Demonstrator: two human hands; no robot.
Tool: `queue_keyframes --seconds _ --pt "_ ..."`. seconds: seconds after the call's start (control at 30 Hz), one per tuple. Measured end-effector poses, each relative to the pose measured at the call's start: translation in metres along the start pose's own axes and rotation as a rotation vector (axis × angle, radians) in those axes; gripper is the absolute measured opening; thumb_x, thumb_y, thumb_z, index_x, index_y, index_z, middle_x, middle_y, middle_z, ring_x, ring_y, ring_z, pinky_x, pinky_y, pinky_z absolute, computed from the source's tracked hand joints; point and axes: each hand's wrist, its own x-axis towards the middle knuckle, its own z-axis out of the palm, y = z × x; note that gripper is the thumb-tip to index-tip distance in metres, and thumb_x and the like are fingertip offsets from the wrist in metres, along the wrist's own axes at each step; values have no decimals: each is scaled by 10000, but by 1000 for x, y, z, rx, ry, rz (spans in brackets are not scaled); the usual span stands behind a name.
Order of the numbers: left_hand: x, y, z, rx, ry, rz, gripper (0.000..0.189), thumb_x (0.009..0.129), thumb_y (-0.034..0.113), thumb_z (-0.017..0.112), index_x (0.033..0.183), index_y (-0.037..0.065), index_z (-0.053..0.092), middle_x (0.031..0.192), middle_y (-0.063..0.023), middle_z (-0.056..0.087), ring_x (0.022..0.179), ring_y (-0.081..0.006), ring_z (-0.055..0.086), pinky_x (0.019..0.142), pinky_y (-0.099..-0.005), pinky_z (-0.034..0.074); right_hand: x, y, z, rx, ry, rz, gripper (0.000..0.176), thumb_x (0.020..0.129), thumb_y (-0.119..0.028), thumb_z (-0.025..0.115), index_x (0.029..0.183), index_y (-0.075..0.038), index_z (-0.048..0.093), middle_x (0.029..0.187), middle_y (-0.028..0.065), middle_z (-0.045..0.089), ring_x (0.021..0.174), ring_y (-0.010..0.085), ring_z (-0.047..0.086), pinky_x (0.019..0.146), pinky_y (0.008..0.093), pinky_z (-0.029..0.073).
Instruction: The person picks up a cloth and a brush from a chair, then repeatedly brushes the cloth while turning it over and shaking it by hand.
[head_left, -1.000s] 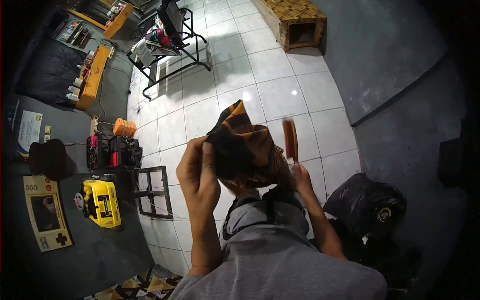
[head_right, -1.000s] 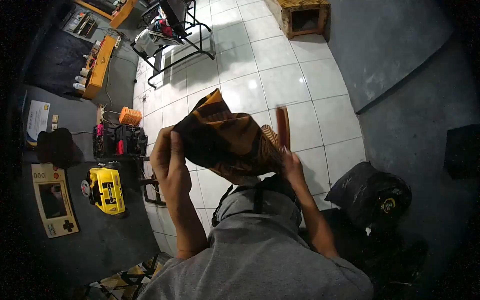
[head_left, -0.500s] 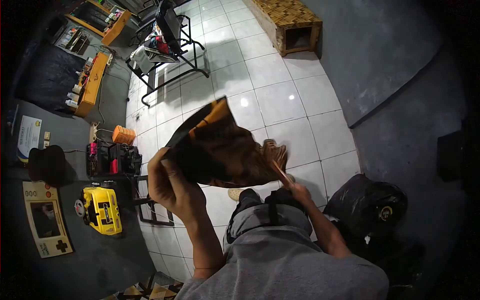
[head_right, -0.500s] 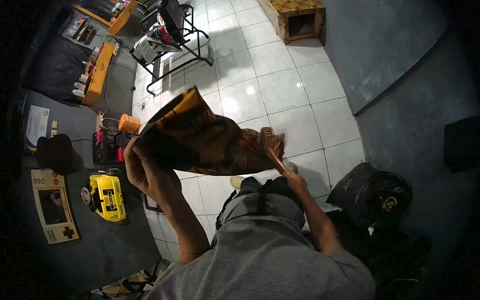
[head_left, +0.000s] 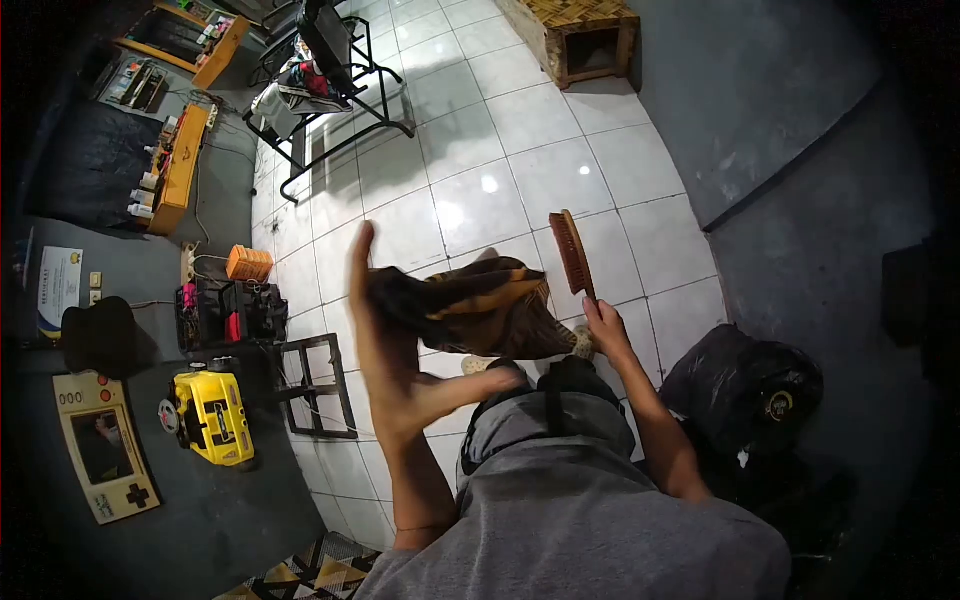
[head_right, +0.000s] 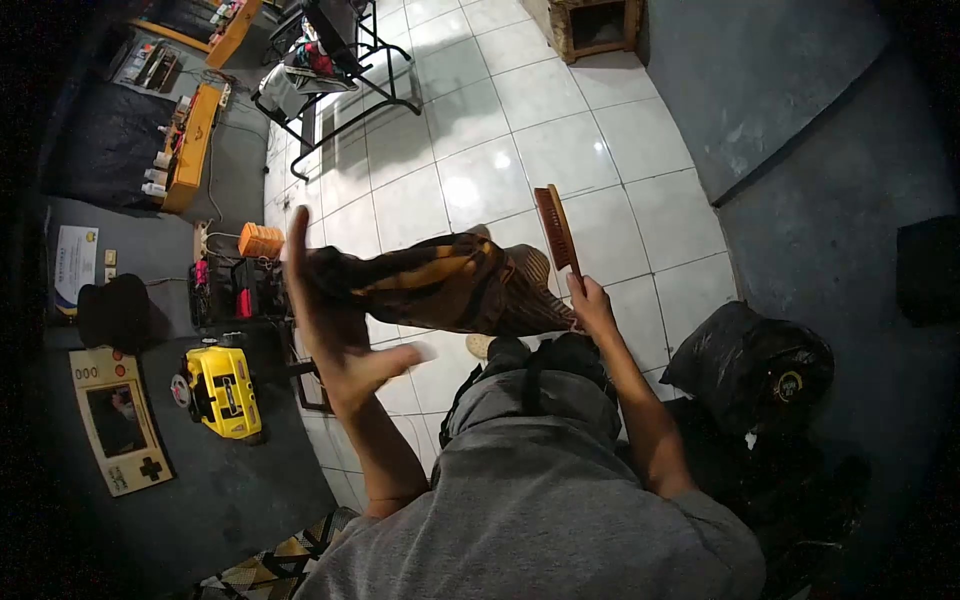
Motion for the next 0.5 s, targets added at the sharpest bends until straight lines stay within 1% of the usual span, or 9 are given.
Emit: queue_keyframes --seconds 0.07,0.1,0.13,0.23,0.27,0.33,0.4,0.43,0.5 --pt "-2 5 0 417 -137 -49 954 567 89 809 1354 21 274 831 -44 428 751 -138 454 621 -239 407 -10 -29 -2 -54 -12 52 443 884 -437 454 730 -24 501 567 31 476 518 112 431 481 269 363" --pt "-5 6 0 561 -165 -215 808 567 28 764 1293 58 412 794 -63 434 710 -168 466 601 -251 406 -12 -32 -2 89 -54 87 428 894 -437 437 722 -47 489 562 8 453 501 94 402 462 252 336" --pt "-7 1 0 587 -178 -193 607 579 -25 708 1160 57 552 747 -64 443 663 -178 463 580 -258 401 -14 -35 -2 232 -94 123 415 903 -436 421 715 -71 477 557 -15 431 483 76 373 443 235 309" --pt "-11 -14 -11 431 -148 -174 305 619 -112 578 903 -7 605 718 -65 465 639 -167 450 568 -249 390 -30 -52 -3 361 -144 -12 392 920 -435 388 733 -97 456 551 -44 365 447 53 315 411 217 264" --pt "-11 -17 -15 335 -148 -179 251 620 -138 540 833 -19 596 711 -63 472 649 -159 448 575 -239 385 -46 -83 -7 543 -270 98 370 933 -417 370 770 -95 450 559 -61 336 430 36 280 394 196 240" --pt "-11 -13 -16 184 -141 -202 159 622 -64 515 761 -16 575 740 -55 482 691 -172 436 619 -245 362 -65 -123 -12 730 -452 6 351 936 -400 371 782 -93 441 566 -63 330 433 27 280 391 178 236" --pt "-15 -27 -25 2 -134 -49 108 631 73 516 699 5 565 698 -40 478 722 -186 402 664 -257 331 -81 -158 -15 749 -572 -101 336 939 -383 374 790 -91 447 566 -63 329 434 26 276 395 183 234" --pt "-16 -32 -33 59 -204 -27 261 738 296 586 696 50 511 755 -68 425 757 -183 377 668 -304 330 -84 -166 -15 761 -697 -221 322 942 -366 378 798 -88 452 565 -62 329 435 26 272 400 188 231" --pt "-18 -36 -33 56 -160 -19 263 754 298 587 697 54 504 778 -72 435 766 -179 385 677 -302 333 -85 -164 -7 704 -737 -290 317 940 -354 390 806 -76 461 570 -57 340 447 29 291 409 197 248"
